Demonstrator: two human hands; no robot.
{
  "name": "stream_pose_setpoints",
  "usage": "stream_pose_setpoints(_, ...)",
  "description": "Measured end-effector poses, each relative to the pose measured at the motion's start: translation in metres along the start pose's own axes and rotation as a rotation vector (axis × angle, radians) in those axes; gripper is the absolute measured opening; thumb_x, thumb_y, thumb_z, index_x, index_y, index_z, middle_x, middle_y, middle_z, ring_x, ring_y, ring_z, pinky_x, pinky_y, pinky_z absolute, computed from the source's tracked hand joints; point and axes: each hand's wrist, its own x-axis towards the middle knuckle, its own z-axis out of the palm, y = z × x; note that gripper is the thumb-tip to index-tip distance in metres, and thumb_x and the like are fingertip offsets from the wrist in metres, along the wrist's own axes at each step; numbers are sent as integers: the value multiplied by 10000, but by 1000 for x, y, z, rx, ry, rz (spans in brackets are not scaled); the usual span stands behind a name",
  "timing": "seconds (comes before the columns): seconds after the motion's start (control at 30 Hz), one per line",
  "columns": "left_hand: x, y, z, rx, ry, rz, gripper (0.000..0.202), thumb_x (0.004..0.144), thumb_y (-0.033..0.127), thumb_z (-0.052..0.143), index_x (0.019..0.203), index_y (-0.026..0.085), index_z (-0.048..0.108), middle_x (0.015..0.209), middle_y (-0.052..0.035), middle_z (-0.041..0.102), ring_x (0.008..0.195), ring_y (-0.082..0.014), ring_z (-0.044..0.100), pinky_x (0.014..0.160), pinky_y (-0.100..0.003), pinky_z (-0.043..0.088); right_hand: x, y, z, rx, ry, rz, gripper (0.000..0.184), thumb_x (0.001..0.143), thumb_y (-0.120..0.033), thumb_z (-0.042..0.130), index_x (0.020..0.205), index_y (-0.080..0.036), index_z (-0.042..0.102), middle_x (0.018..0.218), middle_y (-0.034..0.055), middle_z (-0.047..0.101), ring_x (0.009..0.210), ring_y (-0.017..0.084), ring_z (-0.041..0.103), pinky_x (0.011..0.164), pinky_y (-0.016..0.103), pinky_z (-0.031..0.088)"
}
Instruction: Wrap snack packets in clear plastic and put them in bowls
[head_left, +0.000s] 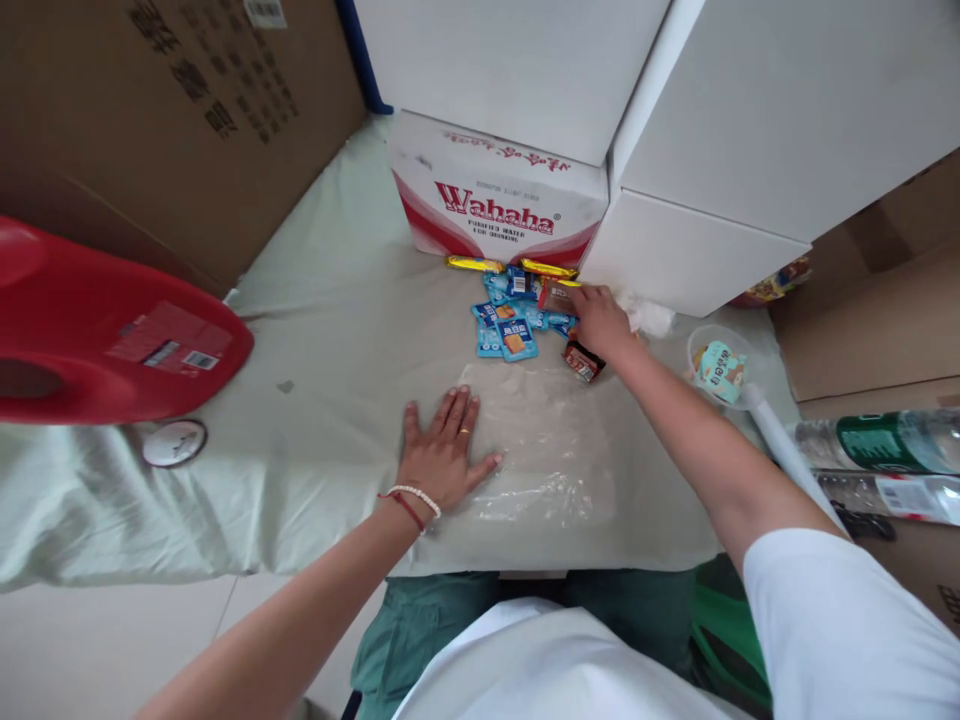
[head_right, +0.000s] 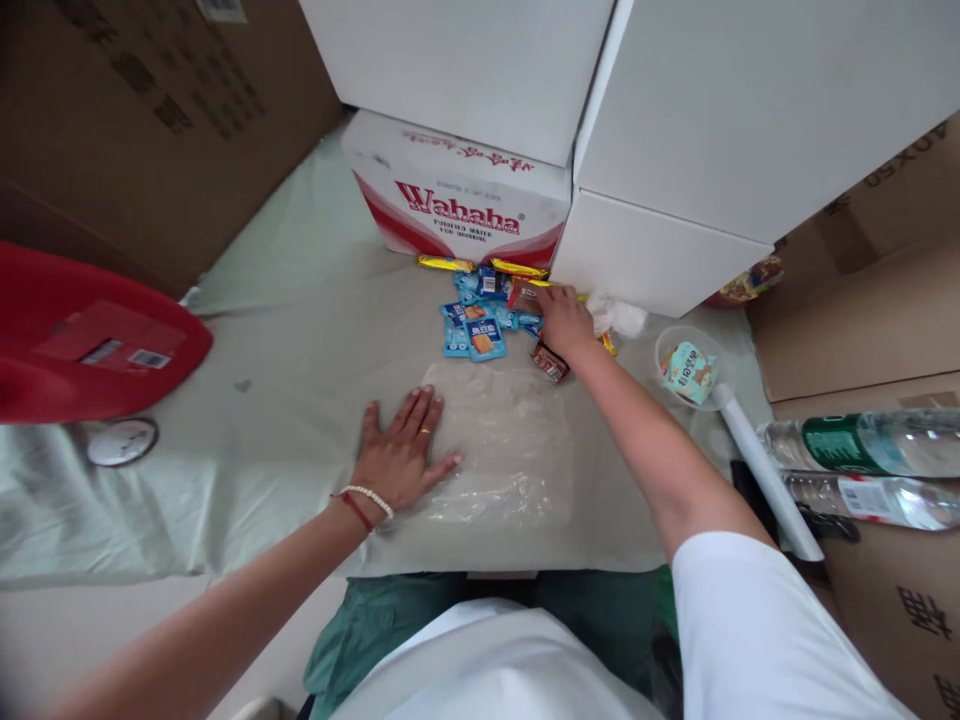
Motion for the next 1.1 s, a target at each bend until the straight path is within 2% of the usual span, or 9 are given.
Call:
stream_pose_setpoints(0.1,-1,0,0,5,-3,4,866,966,702,467,1673,223,319,1745,-174,235,1614,-393,254,1267,-732,-58,18,-5,8,-48,-28,-31,574,926,-107,495,1498,-114,547,1414,234,606,1251,353,510,1012,476,458)
stream_pose_setpoints(0.23,-1,0,0,6,4,4,861,973,706,454,1675,227,312,1748,-166,230,1618,-385,246,1272,-722,-62,24,12,6,18,35,71,433,960,-108,382,1262,-116,692,1232,219,685,1148,327,550,961,445,458)
stream_pose_setpoints(0.43,-1,1,1,-5,19,0,822,995,675,433,1673,223,321,1746,-162,240,1620,-383,242,1275,-722,-44,-2,57,-22,517,313,576,232,881,-226,437,814,-188,656,793,61,644,791,217,594,721,322,471)
stream_pose_setpoints(0.5,-1,1,1,9,16,3,830,999,678,418,1675,208,309,1749,-163,225,1623,-386,233,1271,-733,-35,-23,67,-31,782,271,762,165,844,-259,469,760,-207,601,676,9,554,640,184,531,594,288,423)
stream_pose_setpoints(0.57,-1,2,1,36,5,5,839,1005,686,388,1679,197,293,1755,-159,202,1631,-380,209,1271,-735,-33,-43,69,-35,951,157,818,106,799,-253,495,756,-213,584,629,-19,507,563,162,473,538,272,385)
stream_pose_setpoints(0.7,-1,2,0,101,-29,-3,851,1016,691,327,1690,177,245,1762,-152,161,1643,-368,171,1269,-738,-32,-64,41,-29,992,15,641,164,759,-209,499,833,-202,645,670,-19,558,588,147,478,576,256,405)
stream_pose_setpoints(0.8,-1,3,-1,136,-42,-4,840,1021,682,305,1694,184,233,1762,-147,161,1643,-371,171,1269,-739,-3,-61,-5,-14,877,-86,312,220,782,-171,491,894,-197,679,796,15,642,735,169,562,728,283,482)
stream_pose_setpoints(0.93,0,3,-2,154,-37,-1,817,1027,647,308,1695,183,228,1759,-150,185,1638,-387,180,1263,-752,31,-70,-64,1,842,-358,-44,273,818,-99,517,963,-203,723,900,34,718,885,200,628,882,324,514)
stream_pose_setpoints(1.1,0,6,-2,119,-34,-6,754,1053,572,269,1691,171,234,1759,-141,184,1636,-358,205,1265,-751,-9,-125,-76,-5,763,-785,-311,333,850,-43,523,1042,-181,758,992,43,763,874,184,659,809,275,503)
